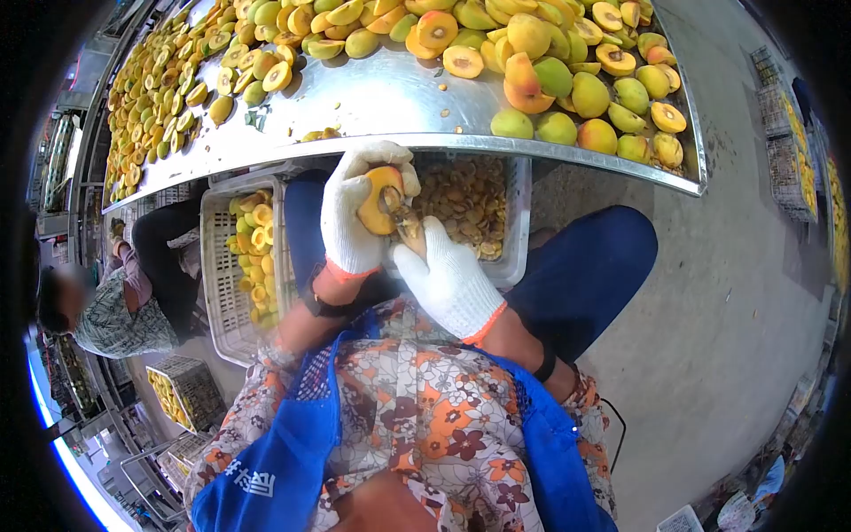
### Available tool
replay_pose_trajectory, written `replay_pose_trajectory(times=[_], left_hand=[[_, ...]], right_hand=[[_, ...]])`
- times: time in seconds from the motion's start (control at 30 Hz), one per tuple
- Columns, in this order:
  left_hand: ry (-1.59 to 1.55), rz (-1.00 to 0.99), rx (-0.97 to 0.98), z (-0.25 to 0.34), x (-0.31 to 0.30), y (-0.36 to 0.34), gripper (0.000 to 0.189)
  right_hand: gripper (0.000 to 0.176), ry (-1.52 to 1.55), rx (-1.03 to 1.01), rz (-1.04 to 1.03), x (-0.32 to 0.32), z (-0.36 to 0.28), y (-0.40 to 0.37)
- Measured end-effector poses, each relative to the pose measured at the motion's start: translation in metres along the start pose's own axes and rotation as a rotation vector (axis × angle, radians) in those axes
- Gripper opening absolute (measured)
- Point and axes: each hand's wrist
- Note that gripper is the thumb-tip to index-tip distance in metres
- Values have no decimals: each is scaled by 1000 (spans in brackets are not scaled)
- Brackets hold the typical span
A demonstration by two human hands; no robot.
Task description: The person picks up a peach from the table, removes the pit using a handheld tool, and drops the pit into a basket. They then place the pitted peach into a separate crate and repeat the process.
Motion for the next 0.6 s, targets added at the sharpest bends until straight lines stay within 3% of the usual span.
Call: replay_pose_trajectory(times=[0.13, 0.2, 0.3, 0.33, 0.37, 0.43, 0.47, 0.5, 0.53, 0.57, 0.6], left_hand=[[52, 11, 68, 2, 3, 1, 35], [171, -95, 75, -1, -5, 1, 41], [190, -94, -55, 11, 1, 8, 34], [306, -76, -80, 17, 3, 9, 32], [262, 7, -197, 24, 9, 9, 28], [364, 65, -253, 26, 16, 4, 24], [429, 85, -142, 20, 15, 1, 21], [499, 104, -32, 13, 14, -1, 18], [539, 129, -27, 15, 18, -4, 17], [625, 123, 133, 10, 16, -2, 19], [521, 95, 15, 8, 13, -3, 19]], right_hand=[[47, 215, -64, -50, 4, 10, -1], [44, 449, 134, -121, 2, 9, -1], [43, 304, 238, -133, -15, -5, 2], [41, 79, 70, -32, -16, -3, 3], [40, 42, 81, 12, -17, -8, 4], [39, 155, 87, -50, -13, -5, 3], [34, -12, -201, 25, -8, 10, 0], [25, 232, -53, -152, -8, 24, 0], [22, 600, 208, -220, -13, 4, -1], [20, 955, 491, -284, -18, -15, -4], [17, 961, 489, -277, -15, -13, -6]])
Point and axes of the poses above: each hand's wrist, its own y-axis towards the middle knuckle, its own x-axis out of the palm, z = x × y, and after that the axes turned 1 degree about x, right-handed
